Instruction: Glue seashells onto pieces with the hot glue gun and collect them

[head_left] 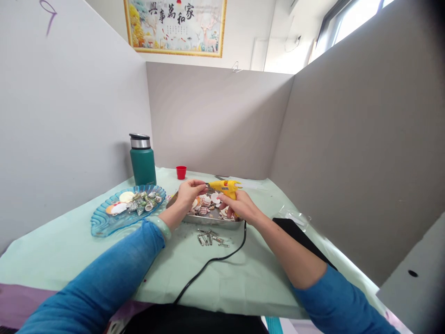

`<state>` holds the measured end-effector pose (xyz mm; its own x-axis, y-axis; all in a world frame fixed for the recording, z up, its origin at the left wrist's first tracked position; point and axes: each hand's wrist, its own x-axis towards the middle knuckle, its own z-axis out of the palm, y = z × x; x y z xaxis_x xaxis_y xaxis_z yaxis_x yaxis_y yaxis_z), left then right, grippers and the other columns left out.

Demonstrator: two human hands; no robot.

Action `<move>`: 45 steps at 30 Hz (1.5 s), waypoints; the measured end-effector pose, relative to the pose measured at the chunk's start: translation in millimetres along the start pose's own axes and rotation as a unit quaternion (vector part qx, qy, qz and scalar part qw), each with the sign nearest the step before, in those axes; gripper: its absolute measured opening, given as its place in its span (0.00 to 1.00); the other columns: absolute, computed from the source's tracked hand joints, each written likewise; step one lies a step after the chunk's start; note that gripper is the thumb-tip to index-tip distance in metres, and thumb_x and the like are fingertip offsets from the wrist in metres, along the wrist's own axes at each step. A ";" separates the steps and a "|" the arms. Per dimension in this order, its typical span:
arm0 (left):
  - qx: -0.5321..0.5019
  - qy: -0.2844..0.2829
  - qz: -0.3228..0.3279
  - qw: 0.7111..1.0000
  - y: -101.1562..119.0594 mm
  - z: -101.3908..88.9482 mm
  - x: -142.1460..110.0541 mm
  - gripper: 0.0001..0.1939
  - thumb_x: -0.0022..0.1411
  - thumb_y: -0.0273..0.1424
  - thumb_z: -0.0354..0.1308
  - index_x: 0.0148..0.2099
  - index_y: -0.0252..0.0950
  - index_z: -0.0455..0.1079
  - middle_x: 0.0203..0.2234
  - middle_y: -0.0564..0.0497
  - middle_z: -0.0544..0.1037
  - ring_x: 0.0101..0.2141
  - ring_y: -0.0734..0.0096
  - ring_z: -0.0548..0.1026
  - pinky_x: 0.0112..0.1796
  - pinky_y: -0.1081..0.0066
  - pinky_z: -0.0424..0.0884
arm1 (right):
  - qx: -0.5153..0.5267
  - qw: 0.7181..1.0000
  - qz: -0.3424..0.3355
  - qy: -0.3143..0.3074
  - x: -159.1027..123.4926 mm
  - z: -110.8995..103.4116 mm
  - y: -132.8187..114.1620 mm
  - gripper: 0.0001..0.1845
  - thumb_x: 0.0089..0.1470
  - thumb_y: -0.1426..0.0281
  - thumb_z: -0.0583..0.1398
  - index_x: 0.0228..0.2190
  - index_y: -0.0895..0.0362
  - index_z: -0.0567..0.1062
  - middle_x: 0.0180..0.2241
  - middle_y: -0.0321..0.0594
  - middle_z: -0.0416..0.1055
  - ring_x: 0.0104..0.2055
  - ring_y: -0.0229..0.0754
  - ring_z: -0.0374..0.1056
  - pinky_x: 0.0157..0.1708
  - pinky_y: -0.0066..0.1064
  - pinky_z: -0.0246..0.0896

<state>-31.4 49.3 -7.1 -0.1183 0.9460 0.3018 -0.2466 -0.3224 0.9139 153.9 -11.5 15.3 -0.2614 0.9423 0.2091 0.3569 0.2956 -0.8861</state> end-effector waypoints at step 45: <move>-0.024 0.052 0.000 0.998 4.8 0.3 0.2 0.14 0.38 0.25 0.66 0.30 0.29 0.70 0.21 0.49 0.75 0.24 0.71 0.76 0.34 0.69 0.72 | -0.437 0.899 -0.026 0.010 18.1 6.2 9.0 0.27 0.50 0.47 0.54 0.39 0.56 0.72 0.36 0.47 0.75 0.39 0.50 0.70 0.33 0.32 0.60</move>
<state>-32.3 48.0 -2.5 -0.2162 0.9381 0.2705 -0.2916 -0.3265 0.8991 146.9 7.2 8.5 -0.2853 0.9237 0.2559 0.9153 0.3418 -0.2132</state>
